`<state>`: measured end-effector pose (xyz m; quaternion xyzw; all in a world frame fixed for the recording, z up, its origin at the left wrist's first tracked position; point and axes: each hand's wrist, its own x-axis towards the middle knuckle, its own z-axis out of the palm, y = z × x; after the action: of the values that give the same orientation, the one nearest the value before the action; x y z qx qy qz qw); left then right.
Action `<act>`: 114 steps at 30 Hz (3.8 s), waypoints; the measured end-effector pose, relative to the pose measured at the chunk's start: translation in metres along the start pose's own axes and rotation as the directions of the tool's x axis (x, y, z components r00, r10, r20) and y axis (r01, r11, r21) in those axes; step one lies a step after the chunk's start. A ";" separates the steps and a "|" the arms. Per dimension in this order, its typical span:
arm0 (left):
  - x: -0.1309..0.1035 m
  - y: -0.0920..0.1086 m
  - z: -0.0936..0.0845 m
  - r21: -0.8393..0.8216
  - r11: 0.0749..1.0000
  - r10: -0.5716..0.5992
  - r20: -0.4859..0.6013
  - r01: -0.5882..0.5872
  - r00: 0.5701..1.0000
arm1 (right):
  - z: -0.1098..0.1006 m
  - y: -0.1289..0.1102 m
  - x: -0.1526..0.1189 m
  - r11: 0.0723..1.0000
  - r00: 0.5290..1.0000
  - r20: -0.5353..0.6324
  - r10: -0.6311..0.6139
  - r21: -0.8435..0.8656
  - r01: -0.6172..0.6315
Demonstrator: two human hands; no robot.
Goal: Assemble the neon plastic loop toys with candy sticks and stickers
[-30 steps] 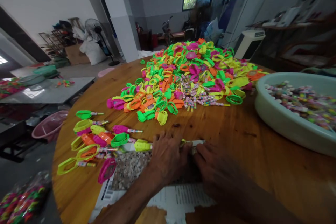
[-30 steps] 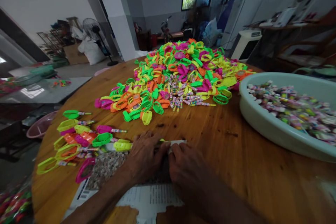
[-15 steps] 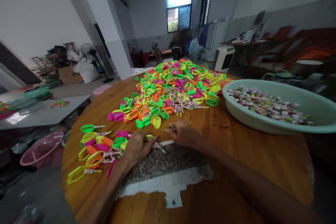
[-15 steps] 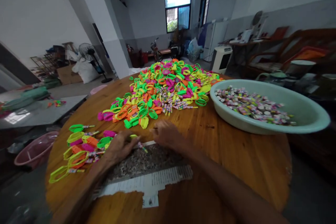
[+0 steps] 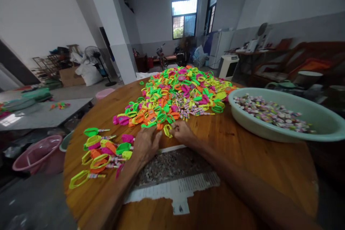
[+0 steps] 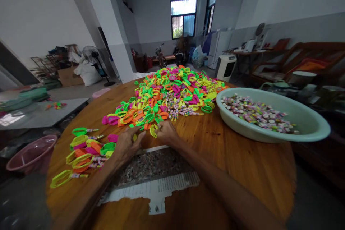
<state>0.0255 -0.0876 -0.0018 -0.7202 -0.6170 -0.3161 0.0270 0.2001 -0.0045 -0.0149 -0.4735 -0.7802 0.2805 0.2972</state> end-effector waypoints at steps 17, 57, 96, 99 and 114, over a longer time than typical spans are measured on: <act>0.005 0.028 0.016 -0.279 0.959 0.095 0.443 0.037 0.891 | -0.065 0.052 0.032 0.926 0.950 -0.302 0.084 -0.327 -0.186; -0.010 0.034 0.016 -0.322 0.937 0.267 0.421 -0.133 0.867 | -0.040 0.022 -0.121 0.867 0.891 0.020 -0.454 -0.221 0.447; -0.012 0.026 0.020 0.098 0.995 -0.027 0.339 -0.007 0.940 | -0.051 0.015 -0.031 0.917 0.984 0.122 -0.126 -0.364 0.162; -0.016 0.004 0.008 0.193 0.980 -0.108 0.334 0.044 0.937 | -0.035 0.020 0.009 0.921 0.999 0.027 -0.045 -0.386 0.052; -0.010 0.009 0.013 -0.188 0.982 -0.032 -0.022 0.027 0.999 | -0.029 0.026 0.017 0.976 0.993 -0.079 -0.087 -0.207 0.069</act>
<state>0.0385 -0.0929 -0.0140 -0.7064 -0.5946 -0.3820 -0.0378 0.2300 0.0252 -0.0109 -0.4822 -0.8092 0.1659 0.2917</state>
